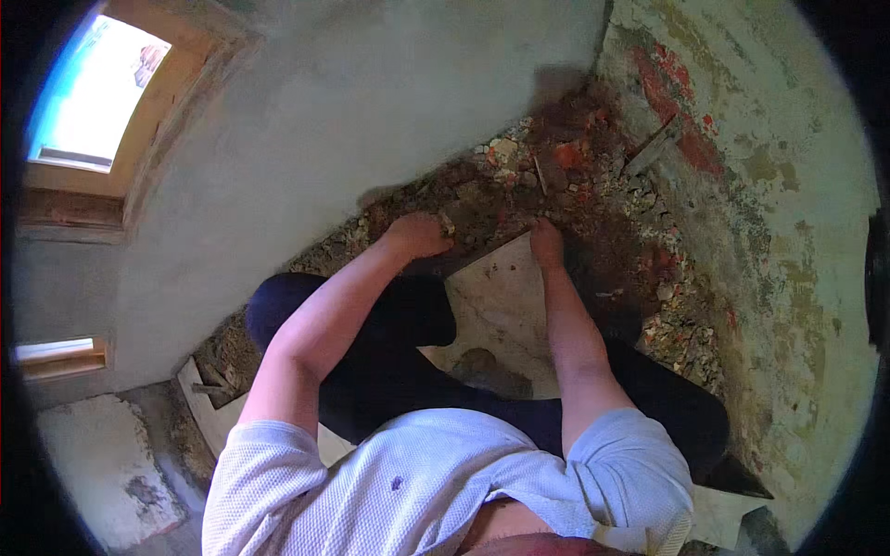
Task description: Scraping and repairing the base of a wall using a hammer and a screwdriver/scraper tool.
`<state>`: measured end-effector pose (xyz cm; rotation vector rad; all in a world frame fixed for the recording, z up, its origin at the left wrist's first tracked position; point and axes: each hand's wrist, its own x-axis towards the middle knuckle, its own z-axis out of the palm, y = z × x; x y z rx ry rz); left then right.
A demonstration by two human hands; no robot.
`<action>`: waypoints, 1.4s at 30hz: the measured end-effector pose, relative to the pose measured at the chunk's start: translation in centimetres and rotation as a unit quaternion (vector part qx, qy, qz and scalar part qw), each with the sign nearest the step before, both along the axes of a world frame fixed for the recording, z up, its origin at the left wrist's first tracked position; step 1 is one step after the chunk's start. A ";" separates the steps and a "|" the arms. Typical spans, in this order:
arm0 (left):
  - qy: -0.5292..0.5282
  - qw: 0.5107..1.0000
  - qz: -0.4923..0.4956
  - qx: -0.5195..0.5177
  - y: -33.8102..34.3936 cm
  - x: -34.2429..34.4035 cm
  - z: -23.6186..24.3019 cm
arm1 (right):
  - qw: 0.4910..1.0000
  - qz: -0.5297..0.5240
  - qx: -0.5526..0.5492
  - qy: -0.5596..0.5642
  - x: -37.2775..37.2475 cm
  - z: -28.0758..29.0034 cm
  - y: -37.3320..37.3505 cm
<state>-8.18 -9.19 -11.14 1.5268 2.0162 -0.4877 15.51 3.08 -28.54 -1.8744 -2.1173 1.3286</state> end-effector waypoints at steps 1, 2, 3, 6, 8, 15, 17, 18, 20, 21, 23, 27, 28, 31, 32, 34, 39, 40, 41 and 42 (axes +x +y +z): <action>-0.017 0.999 0.014 -0.028 0.1 0.1 -0.2 | 0.999 0.001 0.018 0.031 -0.1 1.0 0.9; -0.021 0.999 0.012 -0.031 0.4 0.4 -0.1 | 0.998 0.004 0.035 0.060 -0.1 1.9 1.8; -0.020 0.999 0.009 -0.034 1.1 0.8 0.3 | 0.992 -0.005 0.052 0.114 -0.2 2.8 3.0; -0.014 0.999 0.007 -0.039 1.4 0.9 0.7 | 0.969 -0.021 0.114 0.219 -2.4 6.6 5.2; -0.010 0.999 0.000 -0.035 1.4 0.6 0.7 | 0.949 -0.034 0.164 0.267 -3.1 7.2 5.5; -0.012 0.998 -0.008 -0.054 0.7 1.1 0.2 | 0.986 -0.046 0.040 0.153 0.5 -0.1 1.9; -0.001 0.997 -0.011 -0.071 0.9 0.9 -0.3 | 0.999 -0.024 -0.026 0.018 1.8 -1.6 1.2; -0.003 0.998 -0.017 -0.060 0.9 1.1 -0.5 | 0.998 -0.057 -0.003 0.034 2.6 -2.3 1.0; -0.009 0.998 -0.016 -0.055 0.7 1.4 -0.4 | 0.995 -0.084 0.015 0.048 2.9 -1.3 1.0; -0.012 0.999 -0.010 -0.047 0.7 1.3 -0.1 | 0.991 -0.075 0.032 0.105 2.4 0.1 1.9; -0.016 0.999 0.001 -0.039 0.9 1.4 0.4 | 0.974 -0.068 0.082 0.201 1.1 4.2 3.7; -0.016 0.999 0.009 -0.027 1.0 0.9 -0.8 | 0.927 -0.116 0.164 0.317 -1.8 8.0 6.5; -0.009 1.000 0.009 0.017 0.9 1.1 -0.8 | 0.926 -0.117 0.167 0.318 -1.9 7.6 6.7; -0.017 0.999 0.042 -0.001 0.8 1.2 -0.4 | 0.900 -0.087 0.207 0.374 -2.3 5.3 6.2; -0.014 0.999 0.039 0.000 0.7 1.3 -0.4 | 0.916 -0.083 0.175 0.351 -1.7 3.3 5.1; -0.035 0.998 0.018 0.047 1.7 2.5 -0.9 | 0.954 -0.103 0.124 0.252 2.1 -3.2 4.0; -0.021 0.997 0.031 0.069 -0.2 -0.7 -2.4 | 0.992 -0.061 0.015 0.111 2.4 -3.8 0.4; -0.021 0.996 0.034 0.074 -0.7 -0.8 -2.7 | 0.992 -0.048 -0.014 0.115 2.2 -2.5 0.6; -0.036 0.996 0.037 0.073 0.1 0.5 -1.9 | 0.985 -0.058 0.030 0.159 3.0 -1.9 1.4; -0.058 0.997 0.037 0.047 1.7 2.4 0.6 | 0.975 -0.067 0.075 0.200 3.9 -1.3 2.8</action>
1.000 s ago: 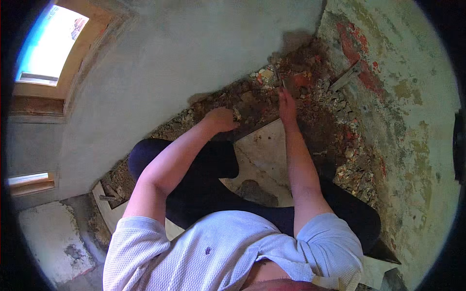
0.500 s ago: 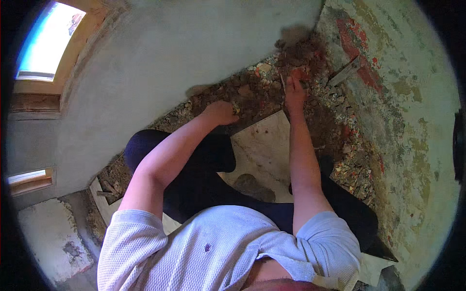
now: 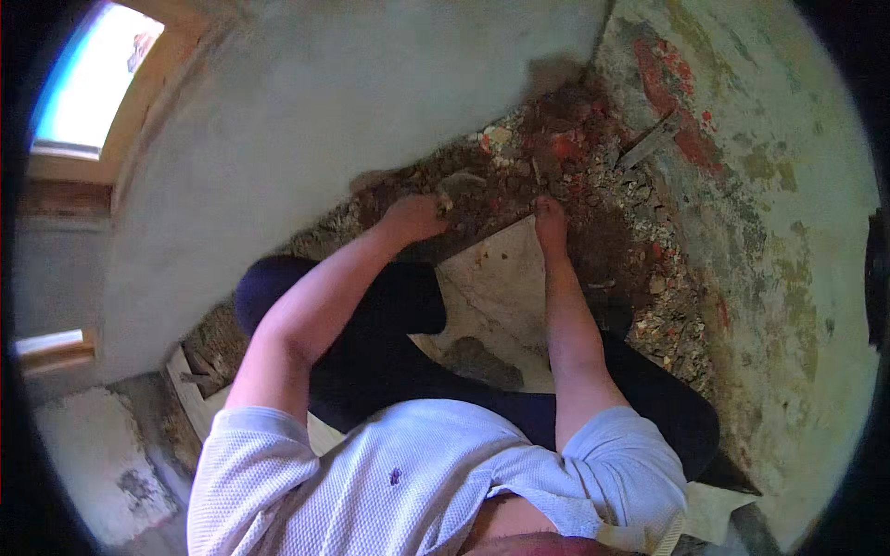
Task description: Scraping and repairing the base of a wall using a hammer and a screwdriver/scraper tool.
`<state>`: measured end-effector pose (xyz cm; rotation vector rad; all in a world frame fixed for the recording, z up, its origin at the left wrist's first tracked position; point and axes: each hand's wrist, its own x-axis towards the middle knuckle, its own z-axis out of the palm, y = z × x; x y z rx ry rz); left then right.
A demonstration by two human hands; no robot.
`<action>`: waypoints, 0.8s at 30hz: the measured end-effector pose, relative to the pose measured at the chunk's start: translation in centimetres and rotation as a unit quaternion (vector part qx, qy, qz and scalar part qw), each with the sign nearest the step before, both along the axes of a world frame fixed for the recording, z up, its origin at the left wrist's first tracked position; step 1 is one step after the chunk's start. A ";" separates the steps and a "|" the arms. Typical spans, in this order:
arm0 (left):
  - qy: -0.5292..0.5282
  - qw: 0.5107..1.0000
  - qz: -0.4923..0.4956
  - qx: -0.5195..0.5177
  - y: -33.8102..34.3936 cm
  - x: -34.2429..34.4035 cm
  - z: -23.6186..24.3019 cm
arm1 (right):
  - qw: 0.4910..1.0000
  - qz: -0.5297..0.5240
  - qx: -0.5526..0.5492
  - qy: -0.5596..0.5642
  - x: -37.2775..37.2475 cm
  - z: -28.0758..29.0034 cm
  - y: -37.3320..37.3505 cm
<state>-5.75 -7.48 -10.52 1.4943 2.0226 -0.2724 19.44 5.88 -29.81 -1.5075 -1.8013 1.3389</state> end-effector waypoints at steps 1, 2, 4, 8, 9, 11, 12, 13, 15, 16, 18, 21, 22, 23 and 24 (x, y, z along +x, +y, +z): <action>-0.013 1.000 0.004 -0.023 0.9 0.8 1.6 | 1.000 -0.019 0.017 -0.013 -0.6 1.7 1.6; -0.013 0.999 0.019 -0.024 0.5 0.3 1.6 | 0.999 -0.029 0.032 -0.018 -2.4 4.1 2.2; 0.016 1.000 0.006 0.011 -1.1 -1.2 1.3 | 0.997 -0.026 -0.050 0.043 -5.8 11.7 1.2; 0.053 0.998 -0.015 -0.016 -1.6 -2.9 -1.6 | 0.991 -0.017 -0.035 0.130 -7.0 6.0 2.3; 0.046 0.998 -0.019 -0.023 -1.5 -2.7 -1.7 | 0.989 -0.009 0.006 0.146 -7.0 3.4 2.8; 0.036 0.998 -0.035 -0.026 -1.2 -1.9 -1.5 | 0.981 0.002 0.089 0.172 -5.4 -1.8 2.9; 0.006 0.998 -0.054 0.018 1.5 0.7 -1.2 | 0.989 -0.038 0.073 0.123 0.2 -6.4 5.0; -0.021 0.996 -0.065 0.056 3.5 3.0 -0.8 | 0.993 -0.075 0.051 0.082 5.5 -9.2 6.3; 0.041 0.999 0.003 -0.010 -3.6 -2.7 -1.2 | 0.985 0.035 -0.109 -0.132 -4.0 -4.2 -4.5; 0.049 0.999 0.013 -0.013 -4.0 -3.1 -0.9 | 0.985 0.038 -0.109 -0.130 -4.4 -2.1 -4.4; 0.038 0.999 0.000 -0.001 -3.0 -3.3 -1.4 | 0.983 0.017 -0.156 -0.099 -3.5 0.2 -3.9; 0.027 0.999 -0.009 0.015 -1.5 -2.4 -2.4 | 0.998 0.031 -0.015 -0.056 -3.5 3.7 -0.5; 0.042 0.999 -0.003 0.019 -1.8 -2.9 -2.6 | 0.999 0.038 -0.012 -0.004 -5.0 7.2 -0.1; 0.036 0.999 -0.006 0.022 -1.0 -2.3 -2.3 | 0.998 0.014 0.056 -0.003 -5.2 8.0 1.4; 0.028 0.999 -0.015 0.008 -0.4 -1.8 -1.9 | 0.993 -0.006 0.122 0.001 -5.4 8.5 2.4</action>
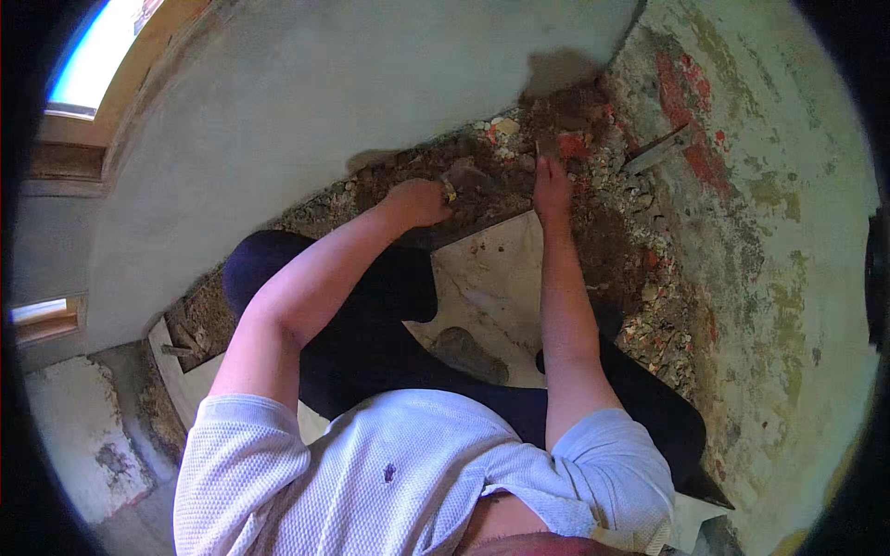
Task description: Scraping and repairing the base of a wall using a hammer and a screwdriver/scraper tool.
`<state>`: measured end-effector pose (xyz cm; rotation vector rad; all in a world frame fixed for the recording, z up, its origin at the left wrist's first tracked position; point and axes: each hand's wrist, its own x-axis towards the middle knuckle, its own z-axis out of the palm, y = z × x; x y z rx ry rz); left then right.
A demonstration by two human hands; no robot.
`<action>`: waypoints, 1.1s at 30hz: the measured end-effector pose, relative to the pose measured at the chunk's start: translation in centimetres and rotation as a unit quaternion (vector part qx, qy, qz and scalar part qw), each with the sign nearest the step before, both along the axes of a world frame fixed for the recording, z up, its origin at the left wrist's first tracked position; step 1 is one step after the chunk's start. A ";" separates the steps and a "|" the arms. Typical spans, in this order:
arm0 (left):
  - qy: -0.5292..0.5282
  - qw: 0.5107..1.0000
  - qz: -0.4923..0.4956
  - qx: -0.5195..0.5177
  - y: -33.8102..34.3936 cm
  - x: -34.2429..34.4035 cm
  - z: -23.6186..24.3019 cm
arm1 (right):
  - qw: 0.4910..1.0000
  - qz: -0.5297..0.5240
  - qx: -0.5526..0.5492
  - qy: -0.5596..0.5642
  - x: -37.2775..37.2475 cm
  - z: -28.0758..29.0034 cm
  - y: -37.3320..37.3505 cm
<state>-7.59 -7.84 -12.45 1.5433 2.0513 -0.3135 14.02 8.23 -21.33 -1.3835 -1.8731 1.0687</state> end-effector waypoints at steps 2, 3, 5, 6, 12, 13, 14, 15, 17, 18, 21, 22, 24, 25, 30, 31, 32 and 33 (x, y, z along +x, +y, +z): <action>0.002 1.000 0.002 -0.017 -0.5 -0.8 -0.3 | 0.999 0.010 0.012 0.052 -1.5 2.1 0.0; 0.010 1.000 -0.001 -0.024 -1.0 -1.3 -0.7 | 0.994 0.016 0.024 0.104 -2.4 3.1 -0.1; 0.017 0.999 -0.015 -0.029 -0.8 -1.4 -0.9 | 0.993 0.021 0.039 0.110 -2.1 1.4 -0.5; 0.018 0.998 -0.015 -0.057 -0.7 -1.1 -0.7 | 0.992 0.027 0.053 0.113 -1.6 0.0 -0.9; 0.026 0.998 -0.046 -0.032 -1.9 -1.0 -1.7 | 0.976 0.046 -0.161 -0.136 4.9 -9.7 -6.1; 0.039 0.997 -0.044 -0.044 -1.5 -1.2 -1.5 | 0.955 0.071 -0.184 -0.221 4.9 -9.7 -6.0; 0.039 0.997 -0.046 -0.049 -1.5 -1.1 -0.7 | 0.955 0.070 -0.189 -0.219 4.3 -8.4 -6.0; 0.009 0.999 -0.030 -0.031 -1.3 -1.1 0.0 | 0.961 0.084 -0.185 -0.187 3.3 -6.9 -5.5; -0.033 0.999 -0.012 -0.011 -0.6 0.6 1.8 | 0.977 0.090 -0.136 -0.139 2.2 -4.6 -4.0; -0.007 0.999 -0.013 -0.041 0.3 1.2 2.4 | 0.986 0.081 -0.089 -0.117 1.5 -4.1 -3.0; 0.024 0.996 -0.008 -0.085 0.1 0.8 2.5 | 0.993 0.100 -0.054 0.009 -2.1 0.8 -1.9; 0.022 0.995 -0.015 -0.094 0.1 0.6 2.4 | 0.993 0.103 -0.027 0.058 -2.7 1.2 -1.6; 0.018 0.997 -0.011 -0.072 -0.8 -0.3 1.2 | 0.988 0.107 0.000 0.112 -3.5 1.3 -1.5; 0.009 0.999 -0.015 -0.049 -0.8 -0.3 0.6 | 0.984 0.104 0.075 0.122 -3.0 -0.2 -1.3; 0.023 0.998 -0.030 -0.051 -1.6 -0.5 -0.3 | 0.991 0.079 -0.067 -0.091 3.0 -8.6 -4.3; 0.015 0.999 -0.023 -0.029 -1.7 -0.7 -0.2 | 0.971 0.093 -0.118 -0.188 3.7 -8.8 -4.9; 0.017 0.999 -0.026 -0.029 -1.7 -0.7 -0.2 | 0.971 0.090 -0.119 -0.186 3.8 -9.0 -5.4; 0.031 0.999 -0.029 -0.032 -1.7 -0.7 -0.3 | 0.964 0.076 -0.153 -0.206 3.7 -9.3 -5.8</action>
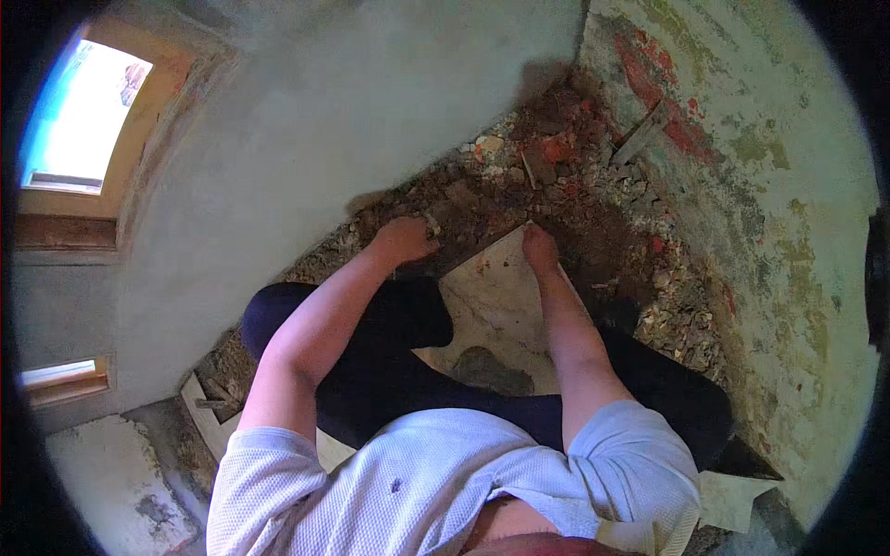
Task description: Scraping and repairing the base of a wall using a hammer and a screwdriver/scraper tool.
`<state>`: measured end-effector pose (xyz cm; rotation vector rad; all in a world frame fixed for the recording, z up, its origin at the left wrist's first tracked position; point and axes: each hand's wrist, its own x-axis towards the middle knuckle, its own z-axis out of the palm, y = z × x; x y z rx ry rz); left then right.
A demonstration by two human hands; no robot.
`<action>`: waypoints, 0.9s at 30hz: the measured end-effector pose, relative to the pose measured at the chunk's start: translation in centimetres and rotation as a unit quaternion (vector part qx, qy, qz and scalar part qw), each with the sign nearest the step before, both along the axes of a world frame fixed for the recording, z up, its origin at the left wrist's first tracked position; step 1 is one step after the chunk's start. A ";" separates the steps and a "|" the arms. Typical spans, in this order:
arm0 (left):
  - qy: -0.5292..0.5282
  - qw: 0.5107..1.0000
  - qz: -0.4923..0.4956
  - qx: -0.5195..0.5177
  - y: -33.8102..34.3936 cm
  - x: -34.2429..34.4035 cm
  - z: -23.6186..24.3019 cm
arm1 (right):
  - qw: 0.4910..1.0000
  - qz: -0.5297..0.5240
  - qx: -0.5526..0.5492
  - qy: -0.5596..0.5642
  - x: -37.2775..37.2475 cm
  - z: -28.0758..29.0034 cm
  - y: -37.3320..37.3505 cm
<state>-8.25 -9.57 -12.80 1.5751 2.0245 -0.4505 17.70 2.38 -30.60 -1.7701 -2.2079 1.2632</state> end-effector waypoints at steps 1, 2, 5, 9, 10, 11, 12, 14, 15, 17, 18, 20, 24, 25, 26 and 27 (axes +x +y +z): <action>0.013 1.000 -0.003 -0.004 -0.1 0.0 0.2 | 0.999 -0.015 -0.031 -0.027 -0.4 0.4 -0.4; 0.006 1.000 -0.005 -0.006 0.4 0.6 0.8 | 0.999 -0.018 -0.033 -0.033 -0.4 0.9 -0.3; -0.022 0.999 0.020 -0.045 1.5 0.7 1.3 | 0.995 0.022 0.067 0.075 -3.8 4.8 1.4; 0.008 1.000 -0.006 -0.005 0.9 0.9 1.0 | 0.941 0.040 0.187 0.278 -6.8 10.7 2.3; 0.011 1.000 0.012 -0.014 1.0 1.2 1.3 | 0.941 0.039 0.190 0.279 -6.7 10.4 2.6; 0.013 1.000 0.011 -0.012 1.0 1.1 1.2 | 0.935 0.048 0.198 0.291 -6.4 10.1 2.8; 0.000 1.000 0.002 -0.024 1.0 0.8 0.9 | 0.928 0.057 0.206 0.304 -6.0 9.7 3.0; -0.010 0.999 -0.010 -0.038 0.7 0.4 0.7 | 0.947 0.041 0.174 0.266 -3.8 7.0 2.5; -0.003 0.999 0.005 -0.037 0.5 0.6 0.7 | 0.964 0.027 0.140 0.224 -2.3 5.2 2.1; 0.006 0.999 0.022 -0.036 -0.1 0.5 0.4 | 0.998 -0.017 -0.023 0.056 0.2 2.2 1.0; 0.007 1.000 0.003 -0.028 -0.4 0.1 -0.1 | 0.998 -0.019 -0.022 0.057 0.9 1.3 0.8; 0.005 1.000 -0.018 -0.021 0.2 0.1 0.2 | 0.996 -0.046 -0.054 -0.051 1.5 0.8 0.6; -0.017 0.998 0.011 -0.056 1.2 1.4 1.9 | 0.995 -0.041 0.016 0.092 -0.5 3.9 3.4; -0.029 0.998 -0.003 -0.050 1.6 1.5 2.2 | 0.986 -0.051 0.026 0.155 -1.2 5.4 4.3; -0.030 0.998 0.004 -0.051 1.3 1.1 1.9 | 0.987 -0.045 0.024 0.155 -2.2 6.9 4.8; -0.024 0.999 0.005 -0.045 1.3 0.9 1.6 | 0.973 -0.068 0.038 0.217 -2.8 8.3 5.3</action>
